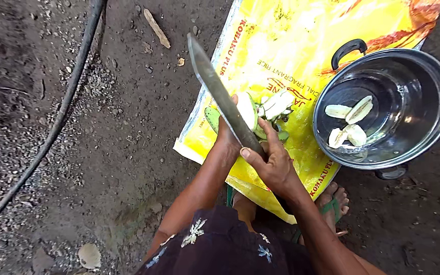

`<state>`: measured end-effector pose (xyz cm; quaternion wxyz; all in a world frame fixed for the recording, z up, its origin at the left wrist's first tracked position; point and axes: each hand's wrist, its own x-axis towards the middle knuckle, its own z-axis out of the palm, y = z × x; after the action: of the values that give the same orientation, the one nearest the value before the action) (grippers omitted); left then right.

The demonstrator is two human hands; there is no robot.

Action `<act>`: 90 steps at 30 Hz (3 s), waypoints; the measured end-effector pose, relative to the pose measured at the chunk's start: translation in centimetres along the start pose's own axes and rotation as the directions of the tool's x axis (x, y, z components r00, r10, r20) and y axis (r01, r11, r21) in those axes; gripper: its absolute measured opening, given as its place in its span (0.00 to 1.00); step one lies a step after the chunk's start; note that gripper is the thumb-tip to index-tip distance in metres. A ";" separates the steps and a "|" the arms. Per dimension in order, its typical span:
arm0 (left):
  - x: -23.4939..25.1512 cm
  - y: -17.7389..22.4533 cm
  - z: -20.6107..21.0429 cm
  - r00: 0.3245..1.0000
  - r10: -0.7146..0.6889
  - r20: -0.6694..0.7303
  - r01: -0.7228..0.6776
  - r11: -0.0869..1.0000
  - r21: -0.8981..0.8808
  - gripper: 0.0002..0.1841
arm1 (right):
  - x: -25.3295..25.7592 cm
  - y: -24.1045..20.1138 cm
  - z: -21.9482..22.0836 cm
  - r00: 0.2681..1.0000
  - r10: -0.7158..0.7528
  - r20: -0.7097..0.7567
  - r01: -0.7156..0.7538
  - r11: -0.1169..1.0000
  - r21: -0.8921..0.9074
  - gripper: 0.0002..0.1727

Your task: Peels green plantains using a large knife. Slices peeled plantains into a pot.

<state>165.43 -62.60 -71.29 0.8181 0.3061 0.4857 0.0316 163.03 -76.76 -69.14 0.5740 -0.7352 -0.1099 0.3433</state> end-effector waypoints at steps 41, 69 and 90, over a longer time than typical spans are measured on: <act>-0.8 -1.2 -0.1 0.995 0.067 0.077 -0.076 0.990 0.115 0.15 | 1.3 3.7 -1.7 0.997 -0.025 0.075 0.023 0.999 0.028 0.42; -1.8 -3.1 -2.8 0.897 0.228 0.379 -0.360 0.874 0.327 0.50 | 1.4 4.4 -0.8 0.999 -0.041 -0.019 0.043 0.992 0.122 0.41; -1.6 -2.8 -3.5 0.907 0.133 0.400 -0.298 0.873 0.386 0.38 | 1.6 5.4 -1.2 0.998 -0.057 -0.021 0.060 0.990 0.129 0.43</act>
<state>161.05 -63.82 -72.72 0.7942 0.5357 0.2836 -0.0428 163.73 -78.47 -74.60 0.6314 -0.6958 -0.1037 0.3263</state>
